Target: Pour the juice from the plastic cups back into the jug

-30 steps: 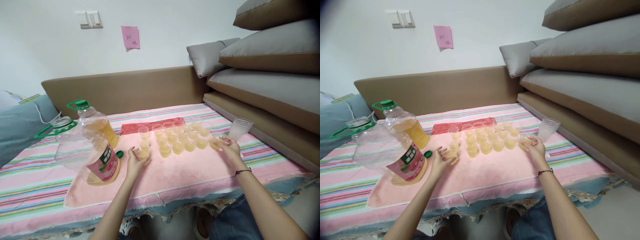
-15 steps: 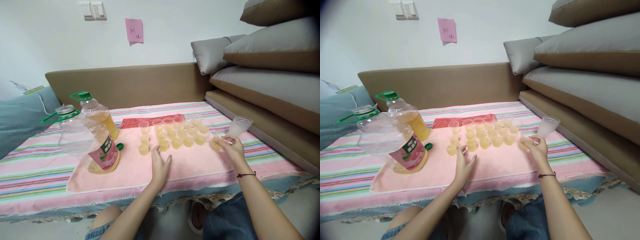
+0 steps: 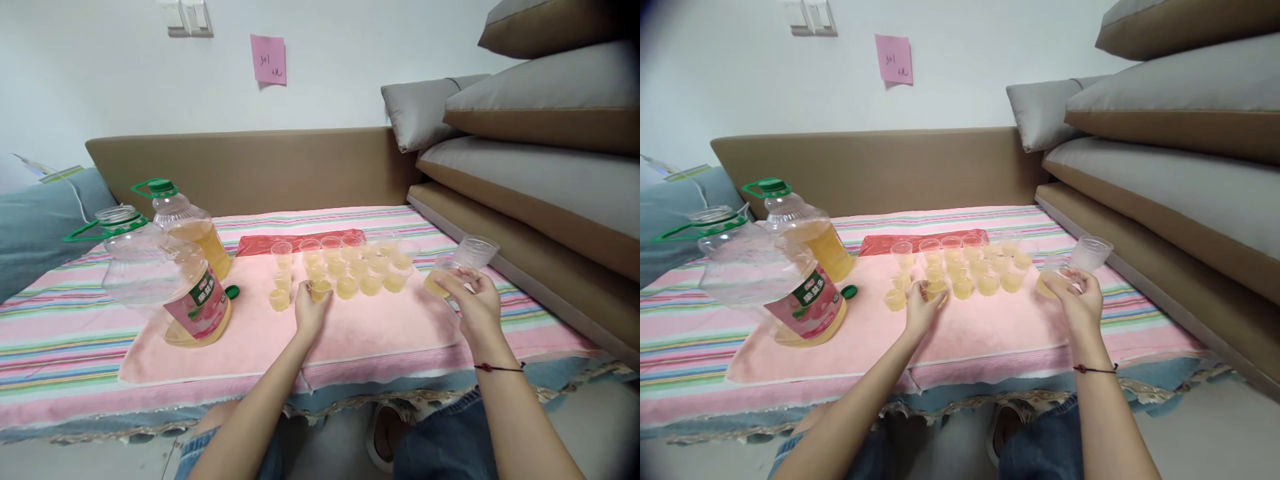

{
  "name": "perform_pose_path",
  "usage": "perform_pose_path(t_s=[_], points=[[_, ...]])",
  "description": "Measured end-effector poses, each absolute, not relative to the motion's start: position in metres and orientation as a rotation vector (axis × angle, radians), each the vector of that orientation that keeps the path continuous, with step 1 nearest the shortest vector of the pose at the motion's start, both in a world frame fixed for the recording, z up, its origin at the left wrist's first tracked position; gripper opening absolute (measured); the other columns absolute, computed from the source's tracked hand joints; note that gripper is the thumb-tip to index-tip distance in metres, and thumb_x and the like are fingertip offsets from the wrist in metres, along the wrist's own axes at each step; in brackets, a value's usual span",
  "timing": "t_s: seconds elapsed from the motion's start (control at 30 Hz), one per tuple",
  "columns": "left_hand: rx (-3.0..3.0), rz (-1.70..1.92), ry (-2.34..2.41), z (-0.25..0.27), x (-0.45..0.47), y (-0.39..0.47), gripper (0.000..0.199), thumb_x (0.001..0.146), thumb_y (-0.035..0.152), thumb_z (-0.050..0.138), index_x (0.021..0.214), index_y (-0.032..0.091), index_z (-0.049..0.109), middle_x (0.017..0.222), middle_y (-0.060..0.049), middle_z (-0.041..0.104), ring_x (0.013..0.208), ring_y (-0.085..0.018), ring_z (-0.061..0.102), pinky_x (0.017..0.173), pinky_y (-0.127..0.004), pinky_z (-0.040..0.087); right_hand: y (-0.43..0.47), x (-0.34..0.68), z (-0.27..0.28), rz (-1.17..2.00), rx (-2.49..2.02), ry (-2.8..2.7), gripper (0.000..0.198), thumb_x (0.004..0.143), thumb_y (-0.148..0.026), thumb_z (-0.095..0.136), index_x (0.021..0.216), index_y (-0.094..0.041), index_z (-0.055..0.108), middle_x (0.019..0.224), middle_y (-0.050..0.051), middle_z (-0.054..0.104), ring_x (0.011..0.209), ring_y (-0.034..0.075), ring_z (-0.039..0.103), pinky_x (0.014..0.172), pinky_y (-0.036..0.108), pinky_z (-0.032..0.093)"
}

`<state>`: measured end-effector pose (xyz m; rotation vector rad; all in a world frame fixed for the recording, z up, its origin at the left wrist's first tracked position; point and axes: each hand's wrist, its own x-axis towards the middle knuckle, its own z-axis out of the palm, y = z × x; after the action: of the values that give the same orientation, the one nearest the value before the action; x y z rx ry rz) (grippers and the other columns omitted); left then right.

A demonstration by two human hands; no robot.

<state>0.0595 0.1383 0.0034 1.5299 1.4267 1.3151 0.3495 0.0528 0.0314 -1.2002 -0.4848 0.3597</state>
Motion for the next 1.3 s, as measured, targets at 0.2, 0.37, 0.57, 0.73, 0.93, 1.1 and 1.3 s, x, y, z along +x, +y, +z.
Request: perform_pose_path(t_s=[0.2,0.37,0.57,0.73,0.93,1.1,1.3], points=[[1.551,1.259,1.388,0.007,0.050,0.117,0.038,0.071,0.030,0.077,0.099,0.019,0.055,0.099,-0.006,0.065,0.089,-0.023,0.062,0.081,-0.037,0.046,0.048,0.331,0.050,0.398,-1.140,-0.518,0.065,0.037,-0.027,0.094,0.092,-0.022,0.059,0.107,-0.001,0.064,0.100,0.016,0.065,0.085,0.028,0.056],[1.560,1.171,1.295,0.008,0.046,0.098,0.041,0.069,0.032,0.079,0.099,0.018,0.055,0.097,-0.006,0.067,0.089,-0.023,0.066,0.080,-0.035,0.048,0.046,0.308,0.056,0.419,-1.166,-0.721,0.068,0.047,-0.036,0.093,0.106,-0.023,0.063,0.116,0.005,0.065,0.111,0.024,0.063,0.097,0.041,0.054],[1.566,1.067,1.189,0.008,0.046,0.085,0.043,0.066,0.028,0.083,0.099,0.019,0.056,0.100,-0.006,0.069,0.095,-0.023,0.067,0.085,-0.035,0.051,0.045,0.272,0.055,0.550,-1.203,-0.995,0.065,0.056,-0.038,0.091,0.112,-0.025,0.061,0.125,0.009,0.064,0.112,0.028,0.065,0.096,0.048,0.055],[1.572,0.997,1.105,0.010,0.045,0.080,0.049,0.066,0.021,0.082,0.109,0.017,0.060,0.114,-0.009,0.071,0.107,-0.025,0.067,0.097,-0.039,0.051,0.048,0.253,0.051,0.548,-1.196,-1.215,0.061,0.061,-0.035,0.088,0.114,-0.025,0.060,0.125,0.010,0.066,0.119,0.029,0.063,0.097,0.048,0.055],[1.546,0.955,1.068,0.010,0.042,0.080,0.059,0.067,0.019,0.082,0.122,0.016,0.061,0.131,-0.012,0.067,0.123,-0.026,0.063,0.111,-0.042,0.045,0.048,0.246,0.047,0.367,-1.313,-1.400,0.055,0.066,-0.029,0.080,0.117,-0.022,0.062,0.124,0.011,0.068,0.118,0.030,0.064,0.103,0.049,0.050],[1.536,0.958,1.064,0.006,0.043,0.081,0.060,0.066,0.019,0.083,0.122,0.015,0.061,0.132,-0.013,0.066,0.124,-0.027,0.062,0.114,-0.045,0.044,0.049,0.244,0.046,0.202,-1.355,-1.536,0.050,0.067,-0.024,0.072,0.116,-0.021,0.064,0.121,0.010,0.069,0.116,0.030,0.065,0.101,0.048,0.051],[1.550,0.974,1.064,0.004,0.044,0.081,0.055,0.065,0.019,0.083,0.117,0.019,0.062,0.128,-0.010,0.068,0.124,-0.027,0.062,0.112,-0.044,0.045,0.051,0.241,0.046,-0.009,-1.328,-1.689,0.047,0.069,-0.018,0.064,0.116,-0.021,0.063,0.117,0.010,0.070,0.111,0.030,0.065,0.096,0.047,0.053]])
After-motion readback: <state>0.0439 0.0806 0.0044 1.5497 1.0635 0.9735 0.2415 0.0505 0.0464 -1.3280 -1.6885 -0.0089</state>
